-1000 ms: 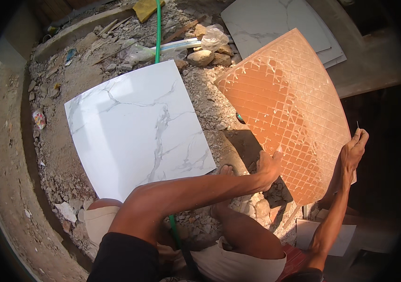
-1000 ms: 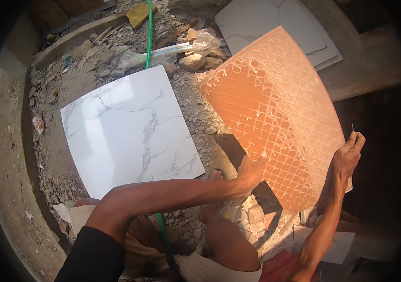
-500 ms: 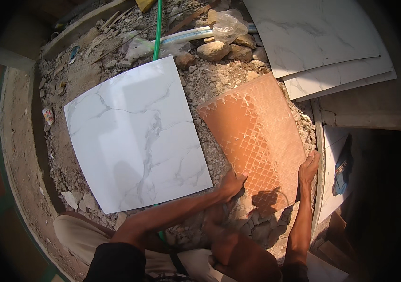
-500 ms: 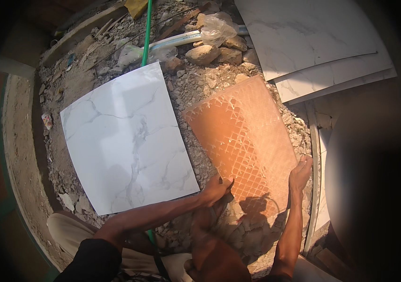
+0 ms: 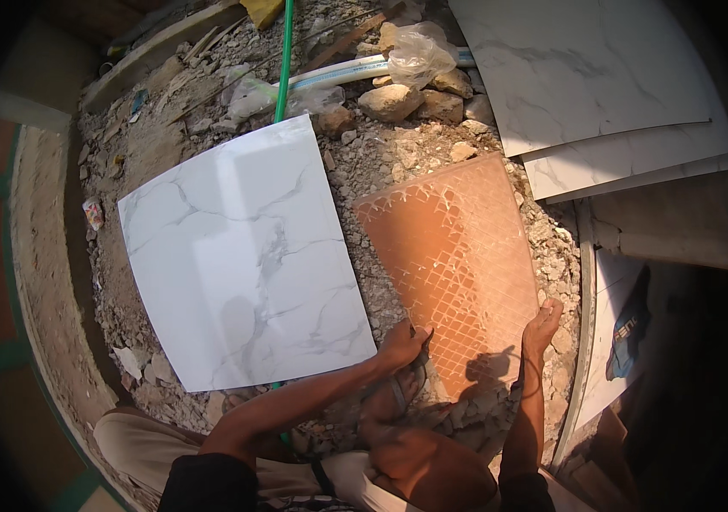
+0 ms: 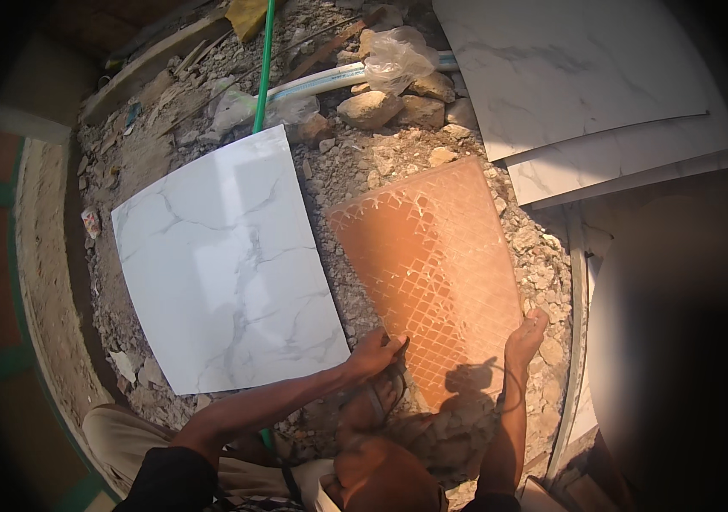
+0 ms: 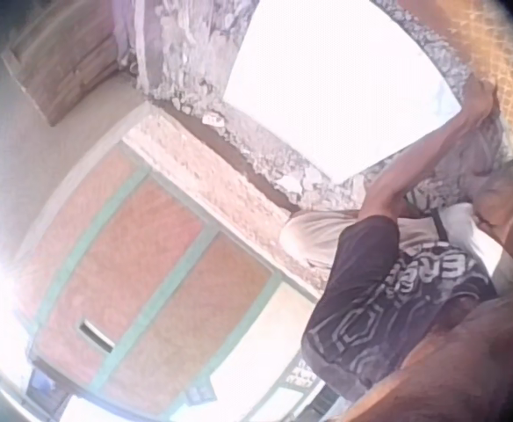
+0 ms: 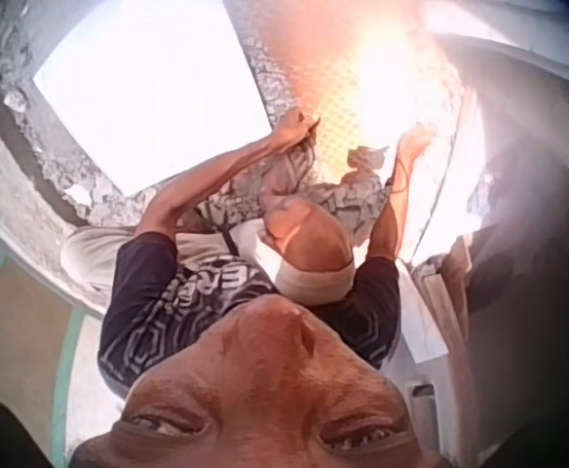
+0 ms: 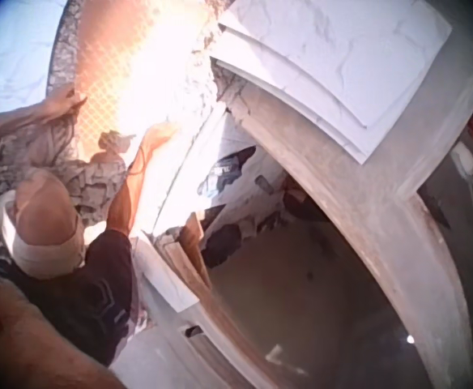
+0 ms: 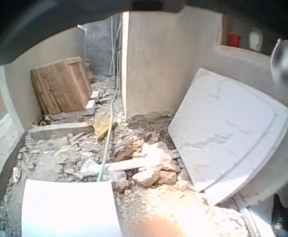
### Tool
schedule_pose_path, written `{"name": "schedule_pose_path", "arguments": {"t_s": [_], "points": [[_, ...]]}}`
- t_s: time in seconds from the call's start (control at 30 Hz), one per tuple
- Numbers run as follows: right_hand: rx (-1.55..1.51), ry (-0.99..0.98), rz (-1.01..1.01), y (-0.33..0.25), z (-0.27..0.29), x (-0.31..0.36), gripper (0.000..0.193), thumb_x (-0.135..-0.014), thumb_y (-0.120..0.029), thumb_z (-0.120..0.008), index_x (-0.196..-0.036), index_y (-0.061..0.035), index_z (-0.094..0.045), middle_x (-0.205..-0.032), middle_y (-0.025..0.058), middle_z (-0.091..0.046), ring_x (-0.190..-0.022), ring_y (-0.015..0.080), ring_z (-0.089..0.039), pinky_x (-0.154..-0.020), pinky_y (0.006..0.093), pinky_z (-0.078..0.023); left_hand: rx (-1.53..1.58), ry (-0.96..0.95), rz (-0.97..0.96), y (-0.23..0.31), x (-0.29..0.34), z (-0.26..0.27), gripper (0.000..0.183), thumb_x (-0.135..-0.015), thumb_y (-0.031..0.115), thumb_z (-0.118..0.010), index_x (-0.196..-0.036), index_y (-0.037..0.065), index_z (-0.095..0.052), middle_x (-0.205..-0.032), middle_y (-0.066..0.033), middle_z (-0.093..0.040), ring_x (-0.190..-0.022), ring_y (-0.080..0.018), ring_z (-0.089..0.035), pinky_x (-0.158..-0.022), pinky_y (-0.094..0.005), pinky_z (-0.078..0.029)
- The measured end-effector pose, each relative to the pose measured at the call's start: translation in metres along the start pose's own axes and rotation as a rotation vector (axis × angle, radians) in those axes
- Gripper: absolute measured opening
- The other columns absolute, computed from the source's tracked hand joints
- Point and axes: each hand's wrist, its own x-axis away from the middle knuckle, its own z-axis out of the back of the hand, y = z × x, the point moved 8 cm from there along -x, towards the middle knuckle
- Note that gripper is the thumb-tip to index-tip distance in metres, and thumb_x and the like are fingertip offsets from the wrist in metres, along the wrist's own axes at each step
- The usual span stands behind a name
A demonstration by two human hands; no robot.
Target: The person measures a white marble-patterned tile with a tape measure and marks it with a pencil. They then place a brown patterned tile on top to trace its outline and mark the white tile accordingly.
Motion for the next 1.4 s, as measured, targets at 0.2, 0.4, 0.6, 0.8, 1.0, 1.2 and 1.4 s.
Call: {"name": "schedule_pose_path", "arguments": {"t_s": [0.2,0.4,0.6,0.8,1.0,1.2,1.4], "points": [[-0.106,0.074,0.002,0.005,-0.005,0.013,0.012,-0.104,-0.010,-0.043,-0.110,-0.0014,-0.049,-0.094,0.0115,-0.054,-0.088,0.0255,-0.053,-0.084,0.0348,-0.045,-0.092,0.021,-0.090,0.000,0.000,0.014,0.033,-0.100,0.030,-0.063,-0.108,-0.002,-0.062,-0.090,-0.0101,-0.068,-0.083,-0.0142,-0.062,-0.077,-0.0339,-0.051],[-0.132,0.203,-0.203,0.015,0.054,0.058,0.012,-0.106,-0.013,-0.042,-0.106,-0.0026,-0.049,-0.091,0.0075,-0.046,-0.088,0.0202,-0.045,-0.084,0.0336,-0.041,-0.204,-0.008,-0.219,0.028,0.031,0.003,0.038,-0.096,0.031,-0.069,-0.110,-0.003,-0.059,-0.101,-0.0173,-0.070,-0.094,-0.0223,-0.067,-0.084,-0.0380,-0.052],[0.029,0.372,-0.166,0.001,0.143,0.114,0.025,-0.108,-0.024,-0.045,-0.104,0.0004,-0.047,-0.090,0.0071,-0.043,-0.084,0.0190,-0.043,-0.079,0.0332,-0.039,-0.433,-0.251,-0.075,0.037,0.035,-0.043,0.064,-0.089,0.045,-0.074,-0.125,-0.005,-0.056,-0.109,-0.0229,-0.068,-0.106,-0.0285,-0.065,-0.094,-0.0410,-0.049],[0.168,0.505,-0.156,-0.057,0.198,0.132,0.027,-0.108,-0.022,-0.044,-0.103,0.0041,-0.048,-0.089,0.0089,-0.043,-0.082,0.0205,-0.041,-0.075,0.0344,-0.038,-0.282,-0.227,-0.085,0.041,0.031,-0.068,0.100,-0.076,0.052,-0.085,-0.140,-0.011,-0.041,-0.129,-0.0277,-0.059,-0.123,-0.0335,-0.058,-0.107,-0.0404,-0.045],[0.070,0.344,0.124,-0.173,0.187,0.066,0.022,-0.109,-0.017,-0.042,-0.099,0.0021,-0.047,-0.090,0.0057,-0.041,-0.084,0.0155,-0.040,-0.075,0.0291,-0.035,0.200,0.005,-0.250,0.106,0.026,-0.040,0.099,-0.077,0.043,-0.087,-0.144,-0.007,-0.034,-0.136,-0.0241,-0.052,-0.128,-0.0326,-0.050,-0.106,-0.0435,-0.044],[-0.232,0.115,0.269,-0.262,0.083,-0.069,0.023,-0.108,-0.022,-0.045,-0.098,-0.0016,-0.051,-0.091,0.0030,-0.047,-0.083,0.0137,-0.044,-0.077,0.0290,-0.039,0.631,0.189,-0.478,0.216,-0.012,0.066,0.070,-0.088,0.018,-0.079,-0.137,-0.007,-0.037,-0.127,-0.0276,-0.055,-0.116,-0.0304,-0.062,-0.101,-0.0427,-0.054],[-0.281,0.031,0.119,-0.307,-0.082,-0.191,0.020,-0.105,-0.017,-0.047,-0.103,0.0019,-0.053,-0.091,0.0209,-0.061,-0.083,0.0335,-0.060,-0.078,0.0447,-0.046,0.436,0.353,-0.647,0.312,-0.076,0.204,0.043,-0.090,0.008,-0.075,-0.125,-0.008,-0.057,-0.115,-0.0176,-0.068,-0.099,-0.0232,-0.067,-0.083,-0.0347,-0.055]]}}
